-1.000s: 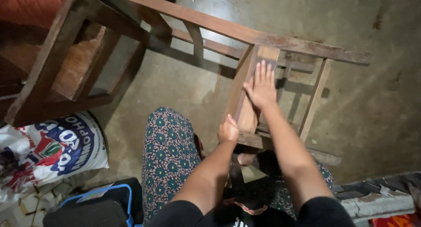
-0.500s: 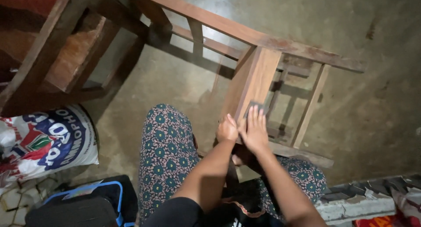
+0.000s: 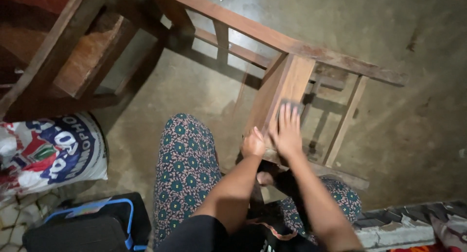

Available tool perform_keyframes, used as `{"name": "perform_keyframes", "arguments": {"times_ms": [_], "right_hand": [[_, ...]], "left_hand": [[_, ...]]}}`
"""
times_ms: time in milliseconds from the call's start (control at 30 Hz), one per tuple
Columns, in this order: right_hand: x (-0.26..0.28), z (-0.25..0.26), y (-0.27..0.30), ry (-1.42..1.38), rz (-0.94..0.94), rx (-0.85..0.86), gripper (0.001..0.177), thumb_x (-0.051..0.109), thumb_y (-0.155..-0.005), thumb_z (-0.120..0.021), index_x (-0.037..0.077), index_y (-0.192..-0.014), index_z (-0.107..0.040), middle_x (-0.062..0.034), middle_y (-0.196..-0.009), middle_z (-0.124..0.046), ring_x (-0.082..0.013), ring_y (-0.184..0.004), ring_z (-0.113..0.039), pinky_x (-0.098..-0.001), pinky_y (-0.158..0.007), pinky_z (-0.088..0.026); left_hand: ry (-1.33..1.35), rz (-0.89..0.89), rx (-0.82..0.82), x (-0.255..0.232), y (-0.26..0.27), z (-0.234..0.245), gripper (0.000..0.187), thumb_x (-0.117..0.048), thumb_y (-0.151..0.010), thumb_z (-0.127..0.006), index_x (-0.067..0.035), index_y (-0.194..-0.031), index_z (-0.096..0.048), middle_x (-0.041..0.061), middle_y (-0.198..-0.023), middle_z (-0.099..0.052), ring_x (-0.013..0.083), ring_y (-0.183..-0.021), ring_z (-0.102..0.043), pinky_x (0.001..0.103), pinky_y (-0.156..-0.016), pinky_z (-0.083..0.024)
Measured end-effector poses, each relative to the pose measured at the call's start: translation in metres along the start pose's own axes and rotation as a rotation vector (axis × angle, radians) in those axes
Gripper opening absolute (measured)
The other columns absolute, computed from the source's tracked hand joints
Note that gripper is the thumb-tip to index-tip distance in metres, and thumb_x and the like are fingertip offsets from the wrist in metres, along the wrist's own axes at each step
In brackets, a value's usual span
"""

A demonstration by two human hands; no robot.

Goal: The person sands the wooden surfaces of a chair by hand using a small sanding block.

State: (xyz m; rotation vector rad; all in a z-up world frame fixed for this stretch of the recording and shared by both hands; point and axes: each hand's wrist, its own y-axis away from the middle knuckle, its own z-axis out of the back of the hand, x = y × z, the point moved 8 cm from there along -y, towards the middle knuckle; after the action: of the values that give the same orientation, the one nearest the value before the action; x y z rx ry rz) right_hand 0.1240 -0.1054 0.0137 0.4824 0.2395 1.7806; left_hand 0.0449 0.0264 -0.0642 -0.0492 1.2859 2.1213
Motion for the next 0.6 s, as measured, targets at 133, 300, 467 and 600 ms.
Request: {"name": "perform_keyframes", "arguments": {"times_ms": [133,300,467,600], "right_hand": [[0.005,-0.042,0.05,-0.06,-0.04,0.076,0.098,0.061,-0.098,-0.045,0.006,-0.172,-0.011,-0.0209,-0.178,-0.008,-0.0468,-0.161,-0.007,-0.0552,-0.132,-0.008],[0.0,0.021,-0.036,-0.048,-0.034,-0.123,0.083,0.047,-0.106,-0.04,-0.003,-0.169,-0.022,-0.0293,-0.174,-0.018,-0.0535,-0.159,-0.013,-0.059,-0.131,-0.011],[-0.05,0.033,-0.145,-0.066,-0.145,-0.054,0.086,0.063,-0.108,-0.023,0.01,-0.173,-0.006,-0.0182,-0.178,-0.005,-0.0465,-0.163,-0.005,-0.0585,-0.134,-0.008],[-0.016,0.052,-0.095,-0.091,-0.11,-0.078,0.079,0.053,-0.109,-0.032,0.007,-0.172,-0.017,-0.0214,-0.177,-0.016,-0.0497,-0.161,-0.012,-0.0588,-0.132,-0.013]], "left_hand": [[-0.005,-0.021,-0.041,-0.001,-0.006,-0.004,0.063,-0.048,-0.113,-0.015,-0.007,-0.117,-0.063,0.023,-0.118,-0.072,0.0449,-0.109,-0.073,0.061,-0.095,-0.057],[-0.016,-0.021,-0.08,0.003,-0.012,-0.011,0.058,-0.043,-0.115,-0.018,-0.008,-0.116,-0.064,0.02,-0.105,-0.071,0.0413,-0.103,-0.074,0.056,-0.088,-0.059],[-0.006,-0.055,-0.095,0.001,0.001,-0.003,0.059,-0.046,-0.114,-0.017,-0.008,-0.114,-0.062,0.021,-0.101,-0.073,0.043,-0.099,-0.075,0.059,-0.087,-0.058],[-0.006,-0.066,-0.108,0.0,0.002,0.0,0.06,-0.045,-0.114,-0.017,-0.007,-0.111,-0.063,0.022,-0.103,-0.071,0.0439,-0.098,-0.074,0.059,-0.085,-0.058]]}}
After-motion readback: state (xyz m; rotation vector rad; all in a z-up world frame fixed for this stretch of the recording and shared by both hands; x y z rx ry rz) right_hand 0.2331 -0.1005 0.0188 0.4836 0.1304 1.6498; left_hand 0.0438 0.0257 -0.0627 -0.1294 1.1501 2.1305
